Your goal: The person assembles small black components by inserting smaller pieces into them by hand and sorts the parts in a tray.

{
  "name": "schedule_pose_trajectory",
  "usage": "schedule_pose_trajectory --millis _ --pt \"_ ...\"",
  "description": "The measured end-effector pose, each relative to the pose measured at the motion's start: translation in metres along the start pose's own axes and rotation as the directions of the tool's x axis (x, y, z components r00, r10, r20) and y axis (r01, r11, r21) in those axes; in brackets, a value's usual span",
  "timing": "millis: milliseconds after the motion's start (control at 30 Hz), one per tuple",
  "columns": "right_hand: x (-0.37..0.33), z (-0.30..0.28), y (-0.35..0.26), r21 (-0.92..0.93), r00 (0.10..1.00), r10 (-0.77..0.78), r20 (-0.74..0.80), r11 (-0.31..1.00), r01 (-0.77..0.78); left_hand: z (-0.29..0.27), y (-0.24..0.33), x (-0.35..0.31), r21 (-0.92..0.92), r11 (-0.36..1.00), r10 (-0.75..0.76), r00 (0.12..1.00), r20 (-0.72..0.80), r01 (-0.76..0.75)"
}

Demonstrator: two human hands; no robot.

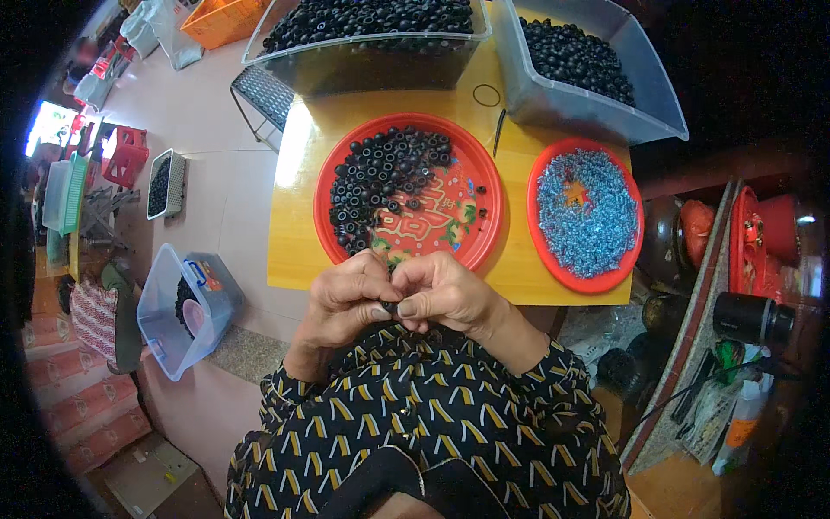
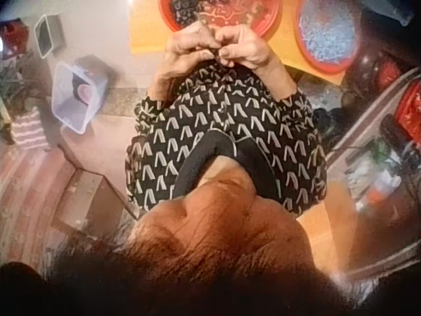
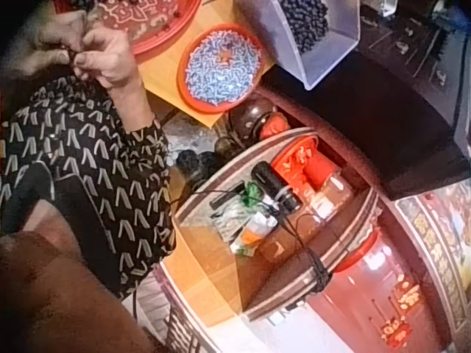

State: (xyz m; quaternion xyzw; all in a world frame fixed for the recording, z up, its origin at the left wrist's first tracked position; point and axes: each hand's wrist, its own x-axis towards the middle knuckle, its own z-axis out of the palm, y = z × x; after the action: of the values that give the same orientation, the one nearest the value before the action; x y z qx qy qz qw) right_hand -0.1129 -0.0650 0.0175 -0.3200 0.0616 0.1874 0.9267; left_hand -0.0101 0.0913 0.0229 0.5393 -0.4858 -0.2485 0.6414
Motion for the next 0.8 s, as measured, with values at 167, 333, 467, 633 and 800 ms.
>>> schedule_pose_trajectory --millis 167,333,467,633,800 --pt "0.001 -0.002 0.000 -0.025 0.998 0.010 -0.063 1.000 -0.012 0.000 -0.006 0.000 0.021 1.000 -0.007 1.000 -0.001 0.007" --pt "0.003 -0.002 0.004 -0.022 0.994 0.014 -0.110 1.000 -0.017 0.004 -0.002 -0.003 0.191 0.977 -0.081 0.994 -0.068 0.093" --pt "0.005 0.004 0.003 -0.010 0.985 -0.090 -0.149 0.996 0.090 0.011 0.000 -0.001 0.142 0.980 -0.102 0.969 -0.226 0.136" --pt "0.003 0.002 0.005 -0.030 0.987 -0.121 -0.102 0.993 0.118 0.008 -0.003 -0.009 0.178 0.982 -0.030 0.980 -0.197 0.066" --pt "0.001 0.004 0.007 0.048 0.996 -0.047 -0.081 0.998 0.051 0.007 0.006 -0.006 0.201 0.979 -0.014 0.987 -0.159 0.046"
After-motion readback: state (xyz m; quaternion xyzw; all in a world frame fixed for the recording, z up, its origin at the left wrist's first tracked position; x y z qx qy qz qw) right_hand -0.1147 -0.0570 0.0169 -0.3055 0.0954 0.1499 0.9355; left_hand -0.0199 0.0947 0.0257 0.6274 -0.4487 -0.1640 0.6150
